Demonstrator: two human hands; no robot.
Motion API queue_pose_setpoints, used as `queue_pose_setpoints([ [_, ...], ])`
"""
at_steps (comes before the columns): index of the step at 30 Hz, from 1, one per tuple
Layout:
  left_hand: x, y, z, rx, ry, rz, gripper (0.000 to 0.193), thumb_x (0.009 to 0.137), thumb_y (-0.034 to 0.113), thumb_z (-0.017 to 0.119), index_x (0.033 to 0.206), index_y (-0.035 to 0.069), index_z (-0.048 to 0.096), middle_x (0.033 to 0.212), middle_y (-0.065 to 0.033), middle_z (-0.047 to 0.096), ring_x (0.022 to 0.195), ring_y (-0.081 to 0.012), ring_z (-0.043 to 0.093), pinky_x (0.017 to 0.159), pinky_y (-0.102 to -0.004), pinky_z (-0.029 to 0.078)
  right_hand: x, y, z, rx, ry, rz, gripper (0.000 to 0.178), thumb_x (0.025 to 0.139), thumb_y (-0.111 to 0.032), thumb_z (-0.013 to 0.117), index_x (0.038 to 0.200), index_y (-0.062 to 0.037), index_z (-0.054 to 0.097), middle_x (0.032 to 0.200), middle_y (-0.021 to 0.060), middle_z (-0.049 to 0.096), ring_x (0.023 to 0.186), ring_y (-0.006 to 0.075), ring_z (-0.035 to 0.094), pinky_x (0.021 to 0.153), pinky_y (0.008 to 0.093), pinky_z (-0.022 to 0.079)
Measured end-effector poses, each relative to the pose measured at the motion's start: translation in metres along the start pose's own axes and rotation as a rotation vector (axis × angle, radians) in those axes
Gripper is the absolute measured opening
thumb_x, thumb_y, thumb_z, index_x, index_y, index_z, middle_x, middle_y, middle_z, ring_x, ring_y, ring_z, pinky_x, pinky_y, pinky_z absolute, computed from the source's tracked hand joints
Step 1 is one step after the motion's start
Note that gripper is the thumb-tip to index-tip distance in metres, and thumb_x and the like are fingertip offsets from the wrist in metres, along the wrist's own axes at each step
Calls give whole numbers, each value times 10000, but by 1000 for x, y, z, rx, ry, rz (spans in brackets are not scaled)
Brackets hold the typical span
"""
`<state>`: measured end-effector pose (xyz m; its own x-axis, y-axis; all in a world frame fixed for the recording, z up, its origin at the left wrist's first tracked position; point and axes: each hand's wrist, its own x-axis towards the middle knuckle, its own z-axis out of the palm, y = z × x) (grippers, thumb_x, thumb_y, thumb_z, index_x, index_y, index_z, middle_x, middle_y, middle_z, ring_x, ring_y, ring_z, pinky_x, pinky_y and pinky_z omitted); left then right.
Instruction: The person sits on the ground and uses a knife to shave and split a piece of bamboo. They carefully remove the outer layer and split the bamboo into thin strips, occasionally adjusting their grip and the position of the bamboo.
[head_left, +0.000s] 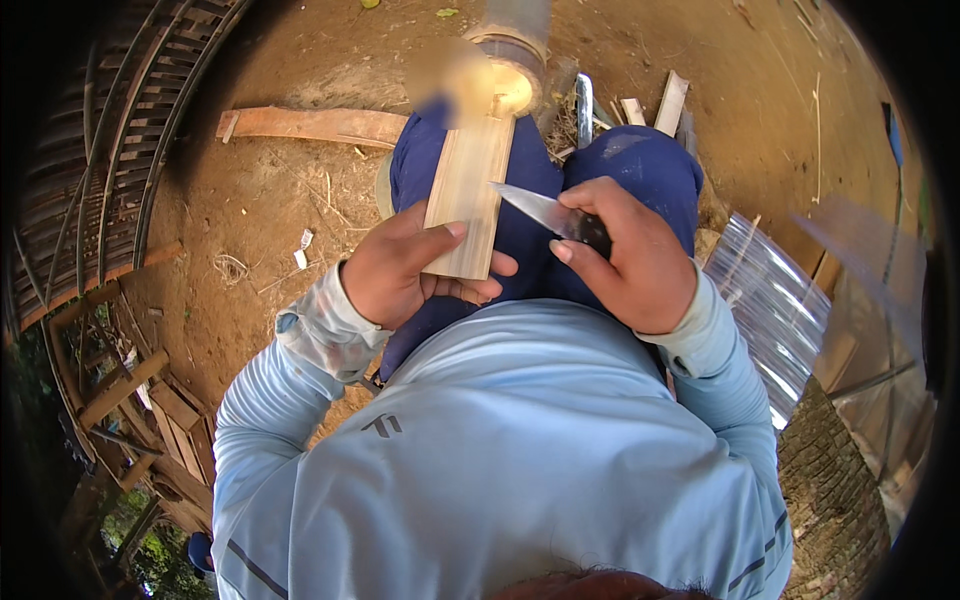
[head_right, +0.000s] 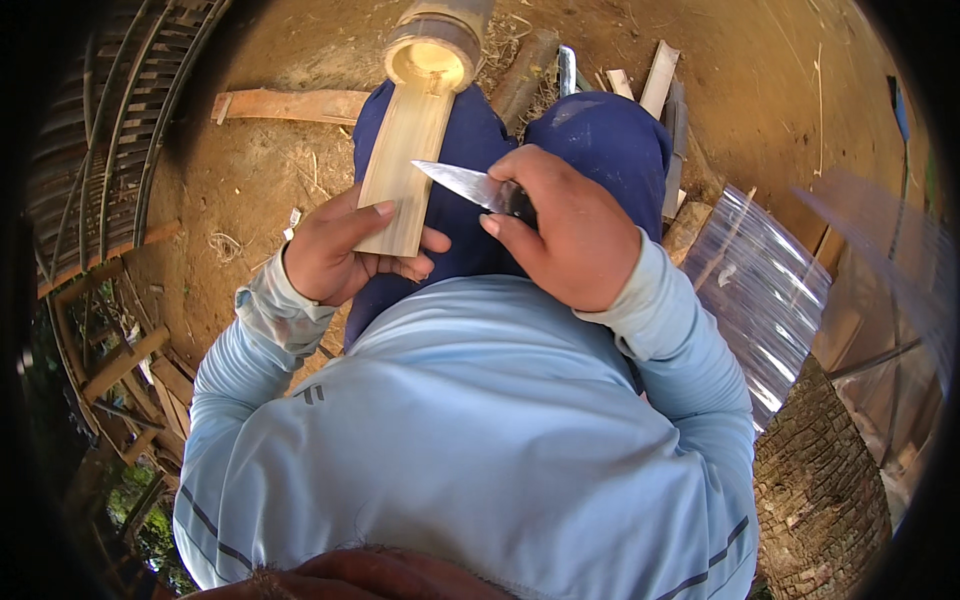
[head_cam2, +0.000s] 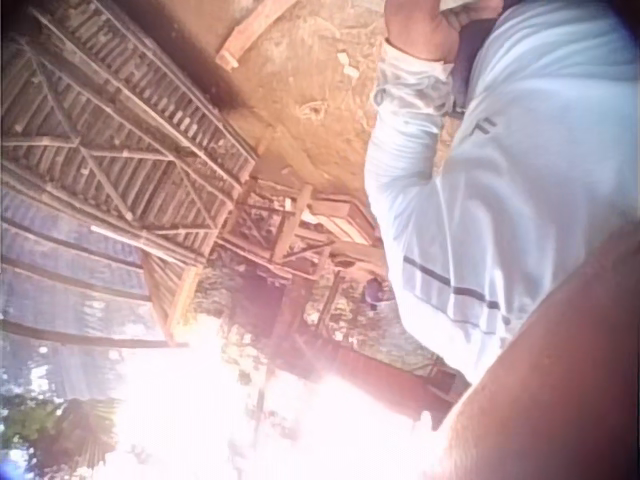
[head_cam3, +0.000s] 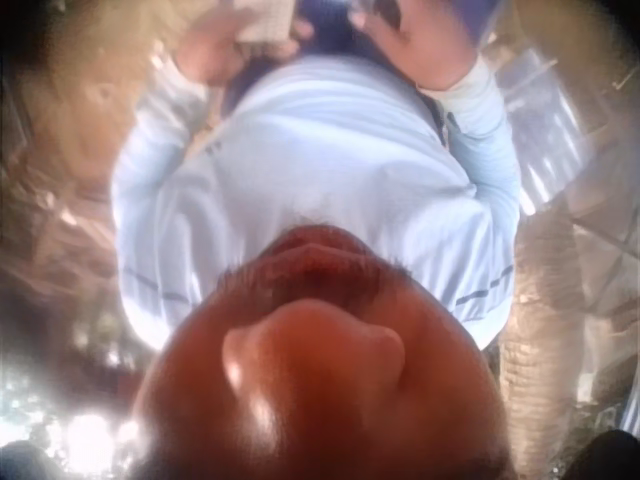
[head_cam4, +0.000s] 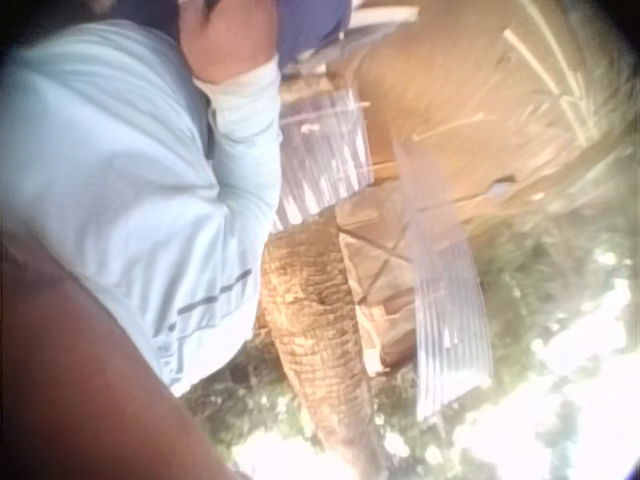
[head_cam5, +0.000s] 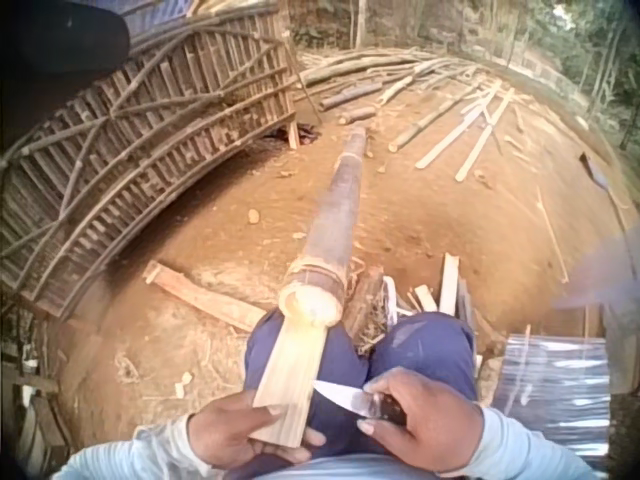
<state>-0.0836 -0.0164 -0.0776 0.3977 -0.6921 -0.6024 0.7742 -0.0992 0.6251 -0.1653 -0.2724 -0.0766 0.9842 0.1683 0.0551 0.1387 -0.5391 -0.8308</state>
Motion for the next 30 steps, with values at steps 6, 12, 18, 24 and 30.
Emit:
queue_pose_setpoints([
  [6, 0, 17, -10, 6, -39, 10, 470, 1004, 133, 439, 1435, -46, 385, 1231, -238, 637, 1024, -307, 692, 874, -432, 603, 15, -9, 25, -74, -76, 49, 249, 974, -157, 608, 1175, -36, 523, 1017, 156, 638, 912, 353, 649, 772, 412, 516],
  [12, 7, 22, -11, -136, -108, -54, 519, 902, 64, 450, 1399, -83, 412, 1171, -253, 639, 1004, -365, 689, 861, -466, 602, 19, -4, 40, -16, 24, 68, 247, 1033, -283, 529, 1049, -37, 540, 775, 158, 643, 713, 375, 652, 637, 454, 501],
  [18, 28, 3, -11, -168, -147, -81, 514, 838, 159, 508, 1275, -111, 493, 1005, -237, 641, 844, -358, 682, 811, -439, 566, 18, 6, 41, -20, -2, 147, 330, 1044, -326, 499, 920, -29, 567, 723, 167, 629, 666, 373, 639, 599, 456, 494],
  [24, 36, -10, -9, -213, -219, -67, 504, 843, 117, 460, 1310, -73, 462, 1032, -204, 638, 888, -313, 665, 851, -399, 538, 16, 12, 33, -9, -31, 161, 329, 1030, -314, 523, 845, -42, 538, 702, 158, 618, 643, 351, 638, 569, 433, 498],
  [30, 38, 0, -4, -226, -203, -155, 517, 812, 145, 480, 1277, -81, 489, 1024, -184, 630, 889, -285, 653, 847, -386, 535, 20, 18, 26, -110, -45, 145, 311, 980, -313, 597, 836, -47, 528, 721, 140, 613, 619, 327, 634, 528, 415, 493],
])
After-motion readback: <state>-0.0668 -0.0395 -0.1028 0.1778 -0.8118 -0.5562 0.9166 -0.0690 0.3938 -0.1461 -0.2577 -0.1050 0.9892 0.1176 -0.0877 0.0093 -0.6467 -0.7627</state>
